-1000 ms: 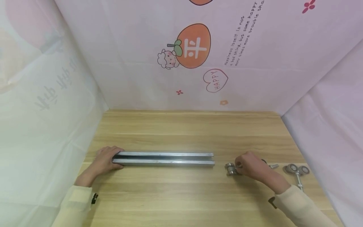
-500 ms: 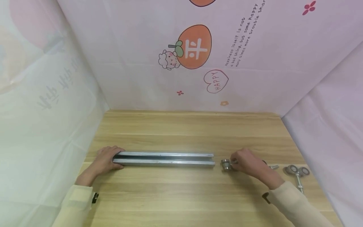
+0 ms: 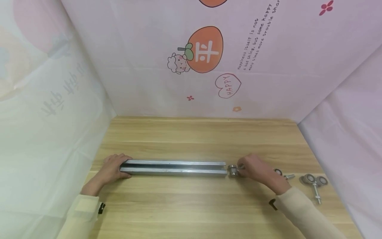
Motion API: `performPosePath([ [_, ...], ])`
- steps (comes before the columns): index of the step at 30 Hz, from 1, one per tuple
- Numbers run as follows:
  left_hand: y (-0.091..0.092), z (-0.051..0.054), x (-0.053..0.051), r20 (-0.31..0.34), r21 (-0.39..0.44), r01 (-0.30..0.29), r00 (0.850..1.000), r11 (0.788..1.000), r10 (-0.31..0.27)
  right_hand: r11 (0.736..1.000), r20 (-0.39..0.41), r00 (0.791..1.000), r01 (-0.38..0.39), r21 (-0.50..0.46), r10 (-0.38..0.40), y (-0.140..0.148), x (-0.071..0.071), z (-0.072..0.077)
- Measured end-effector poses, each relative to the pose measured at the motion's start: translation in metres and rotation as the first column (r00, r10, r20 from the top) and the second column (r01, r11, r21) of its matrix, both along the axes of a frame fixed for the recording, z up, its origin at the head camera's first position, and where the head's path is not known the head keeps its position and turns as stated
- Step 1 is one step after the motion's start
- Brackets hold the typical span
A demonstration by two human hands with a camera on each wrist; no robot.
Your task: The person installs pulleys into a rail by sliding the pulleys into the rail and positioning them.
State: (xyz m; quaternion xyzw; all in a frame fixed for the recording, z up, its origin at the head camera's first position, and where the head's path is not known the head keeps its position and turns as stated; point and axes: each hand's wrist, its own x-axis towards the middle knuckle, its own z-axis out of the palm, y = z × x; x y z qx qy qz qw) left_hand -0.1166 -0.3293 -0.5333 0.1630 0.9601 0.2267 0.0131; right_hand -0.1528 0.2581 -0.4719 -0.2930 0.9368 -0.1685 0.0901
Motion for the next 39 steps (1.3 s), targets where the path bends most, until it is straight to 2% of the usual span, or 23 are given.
performPosePath([
  [16,0.000,-0.001,-0.003,-0.027,-0.008,0.005,1.000,1.000,-0.006,1.000,0.049,0.999,0.009,0.001,-0.009,-0.013,-0.009,0.001],
  [34,0.001,0.001,0.000,-0.008,0.003,0.001,1.000,1.000,-0.001,1.000,-0.023,1.000,-0.013,-0.023,0.013,-0.023,-0.005,-0.004],
  [39,0.001,-0.001,-0.001,-0.002,0.003,-0.002,1.000,1.000,0.002,0.997,-0.029,0.999,-0.046,-0.056,0.044,-0.025,-0.004,-0.004],
])
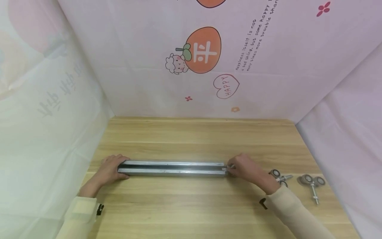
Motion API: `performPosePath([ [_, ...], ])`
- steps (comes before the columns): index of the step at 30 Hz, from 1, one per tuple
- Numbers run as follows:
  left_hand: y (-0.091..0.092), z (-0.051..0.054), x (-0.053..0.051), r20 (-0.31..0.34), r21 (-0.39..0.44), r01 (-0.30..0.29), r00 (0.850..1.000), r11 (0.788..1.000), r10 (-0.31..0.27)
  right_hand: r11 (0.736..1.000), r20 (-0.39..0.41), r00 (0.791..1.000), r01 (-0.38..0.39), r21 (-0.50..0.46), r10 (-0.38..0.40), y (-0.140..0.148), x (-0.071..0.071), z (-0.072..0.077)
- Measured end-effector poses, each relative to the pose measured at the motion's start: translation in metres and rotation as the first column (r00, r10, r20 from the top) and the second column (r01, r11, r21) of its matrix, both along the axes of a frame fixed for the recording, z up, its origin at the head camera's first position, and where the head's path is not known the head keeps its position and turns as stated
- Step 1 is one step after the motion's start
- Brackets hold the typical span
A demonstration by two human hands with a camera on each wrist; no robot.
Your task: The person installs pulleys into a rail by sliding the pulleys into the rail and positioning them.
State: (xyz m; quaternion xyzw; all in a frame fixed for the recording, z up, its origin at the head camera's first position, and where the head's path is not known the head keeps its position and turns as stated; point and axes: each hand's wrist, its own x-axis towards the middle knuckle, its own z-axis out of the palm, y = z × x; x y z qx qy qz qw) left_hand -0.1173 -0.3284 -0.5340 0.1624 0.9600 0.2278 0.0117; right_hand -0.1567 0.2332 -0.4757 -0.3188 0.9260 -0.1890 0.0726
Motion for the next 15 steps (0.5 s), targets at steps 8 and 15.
performPosePath([
  [8,0.000,-0.002,0.000,0.013,0.005,-0.008,1.000,1.000,0.008,0.999,-0.009,0.999,-0.044,-0.028,0.043,-0.012,-0.002,0.001],
  [15,0.000,-0.001,0.001,0.008,0.008,-0.010,1.000,1.000,0.009,0.998,-0.032,0.998,-0.062,-0.023,0.061,-0.021,-0.003,-0.001],
])
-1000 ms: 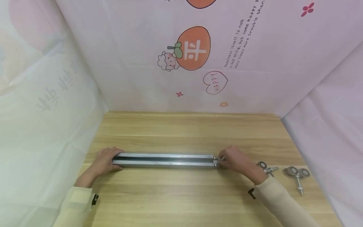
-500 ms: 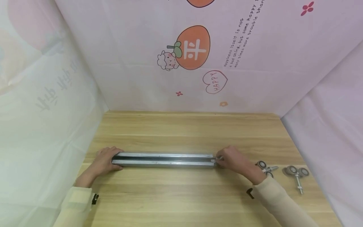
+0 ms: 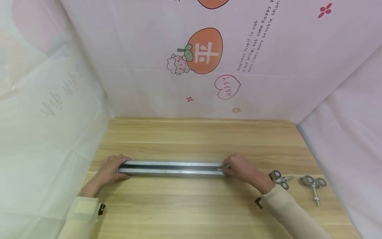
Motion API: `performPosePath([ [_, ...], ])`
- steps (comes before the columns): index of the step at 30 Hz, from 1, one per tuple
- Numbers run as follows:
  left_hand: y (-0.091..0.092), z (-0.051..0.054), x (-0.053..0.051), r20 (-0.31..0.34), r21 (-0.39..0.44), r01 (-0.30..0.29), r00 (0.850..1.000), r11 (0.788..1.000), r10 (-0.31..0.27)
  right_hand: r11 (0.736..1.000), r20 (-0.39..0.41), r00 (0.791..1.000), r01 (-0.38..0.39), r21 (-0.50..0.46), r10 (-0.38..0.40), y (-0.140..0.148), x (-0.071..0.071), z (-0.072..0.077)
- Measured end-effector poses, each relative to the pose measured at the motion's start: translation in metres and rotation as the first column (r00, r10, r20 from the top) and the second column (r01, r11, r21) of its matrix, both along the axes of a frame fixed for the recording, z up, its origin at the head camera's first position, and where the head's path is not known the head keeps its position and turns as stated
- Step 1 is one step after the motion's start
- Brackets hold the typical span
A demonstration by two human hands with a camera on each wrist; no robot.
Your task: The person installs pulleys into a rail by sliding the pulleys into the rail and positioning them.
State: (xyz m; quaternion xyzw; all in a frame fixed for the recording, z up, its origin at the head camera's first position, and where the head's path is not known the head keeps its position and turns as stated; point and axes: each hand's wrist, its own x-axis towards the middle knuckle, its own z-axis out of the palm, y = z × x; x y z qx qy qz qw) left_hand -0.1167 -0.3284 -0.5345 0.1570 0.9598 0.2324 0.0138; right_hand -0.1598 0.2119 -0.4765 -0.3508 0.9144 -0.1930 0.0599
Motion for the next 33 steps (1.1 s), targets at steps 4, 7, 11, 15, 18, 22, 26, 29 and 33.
performPosePath([
  [4,0.001,0.001,0.000,-0.006,0.002,0.003,1.000,1.000,-0.003,1.000,-0.022,1.000,-0.006,0.007,0.006,-0.002,0.000,0.000],
  [7,0.001,0.003,0.000,-0.012,0.004,0.003,1.000,1.000,-0.003,1.000,-0.026,1.000,-0.010,0.007,0.010,-0.004,0.000,0.001],
  [11,0.002,0.004,0.000,-0.021,0.003,0.007,1.000,1.000,-0.007,1.000,-0.011,1.000,-0.016,0.004,0.016,-0.007,0.000,0.002],
  [15,0.002,0.004,-0.001,-0.028,-0.003,0.013,1.000,1.000,-0.013,1.000,-0.016,0.999,-0.028,-0.009,0.028,-0.009,0.000,0.000],
  [18,0.002,0.003,-0.001,-0.028,-0.006,0.013,1.000,1.000,-0.013,1.000,-0.017,0.999,-0.027,-0.012,0.027,-0.011,0.001,-0.001],
  [22,0.002,0.002,-0.001,-0.020,-0.008,0.006,1.000,1.000,-0.006,1.000,-0.006,1.000,-0.025,0.001,0.025,-0.014,0.001,-0.001],
  [26,0.002,0.002,0.000,-0.016,-0.005,0.004,1.000,1.000,-0.004,0.999,0.008,0.999,-0.034,0.002,0.034,-0.016,0.002,-0.001],
  [29,0.002,0.002,0.000,-0.019,-0.001,0.005,1.000,1.000,-0.005,0.999,0.013,0.999,-0.041,0.001,0.041,-0.017,0.001,0.000],
  [33,0.002,0.001,0.000,-0.024,0.002,0.005,1.000,1.000,-0.005,0.999,-0.001,0.999,-0.052,0.016,0.052,-0.019,0.001,0.001],
])
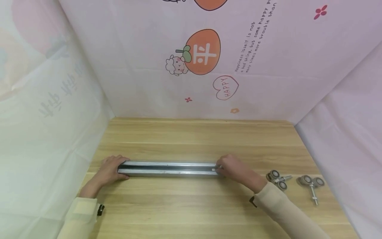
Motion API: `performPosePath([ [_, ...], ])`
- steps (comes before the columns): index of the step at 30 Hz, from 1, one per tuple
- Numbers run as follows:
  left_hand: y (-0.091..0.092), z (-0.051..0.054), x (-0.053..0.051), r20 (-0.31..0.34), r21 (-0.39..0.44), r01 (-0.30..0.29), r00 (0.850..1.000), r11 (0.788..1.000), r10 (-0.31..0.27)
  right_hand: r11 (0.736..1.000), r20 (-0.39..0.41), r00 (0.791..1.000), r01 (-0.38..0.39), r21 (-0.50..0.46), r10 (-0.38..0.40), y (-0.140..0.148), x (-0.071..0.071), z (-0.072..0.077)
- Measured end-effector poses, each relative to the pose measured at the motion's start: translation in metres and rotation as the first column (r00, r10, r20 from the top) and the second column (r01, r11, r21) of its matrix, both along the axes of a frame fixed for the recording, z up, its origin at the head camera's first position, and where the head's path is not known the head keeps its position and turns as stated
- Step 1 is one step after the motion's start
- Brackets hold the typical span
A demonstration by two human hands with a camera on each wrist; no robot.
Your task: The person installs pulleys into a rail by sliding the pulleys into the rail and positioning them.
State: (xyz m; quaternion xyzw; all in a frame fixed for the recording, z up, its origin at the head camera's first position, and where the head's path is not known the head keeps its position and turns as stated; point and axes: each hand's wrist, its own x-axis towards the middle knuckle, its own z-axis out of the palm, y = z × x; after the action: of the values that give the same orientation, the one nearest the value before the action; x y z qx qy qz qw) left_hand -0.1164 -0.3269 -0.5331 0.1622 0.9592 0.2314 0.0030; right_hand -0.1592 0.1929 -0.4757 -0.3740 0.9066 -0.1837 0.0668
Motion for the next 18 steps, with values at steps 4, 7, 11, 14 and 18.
performPosePath([
  [4,-0.001,0.000,0.000,-0.002,0.003,0.000,1.000,1.000,0.000,1.000,-0.020,1.000,-0.008,0.000,0.008,-0.004,-0.001,0.000],
  [7,-0.001,0.000,0.000,-0.003,0.005,0.002,1.000,1.000,-0.002,1.000,-0.031,0.999,-0.013,-0.005,0.012,-0.008,-0.001,-0.001],
  [11,-0.001,0.000,0.000,-0.002,0.006,0.000,1.000,1.000,0.000,1.000,-0.034,0.999,-0.011,-0.005,0.011,-0.013,-0.001,-0.002],
  [14,-0.001,-0.001,0.000,0.001,0.007,-0.001,1.000,1.000,0.001,1.000,-0.023,1.000,-0.010,-0.009,0.009,-0.017,-0.001,-0.002],
  [18,-0.001,0.000,0.000,0.006,0.008,-0.002,1.000,1.000,0.002,1.000,-0.018,1.000,-0.012,-0.013,0.012,-0.022,-0.001,-0.003],
])
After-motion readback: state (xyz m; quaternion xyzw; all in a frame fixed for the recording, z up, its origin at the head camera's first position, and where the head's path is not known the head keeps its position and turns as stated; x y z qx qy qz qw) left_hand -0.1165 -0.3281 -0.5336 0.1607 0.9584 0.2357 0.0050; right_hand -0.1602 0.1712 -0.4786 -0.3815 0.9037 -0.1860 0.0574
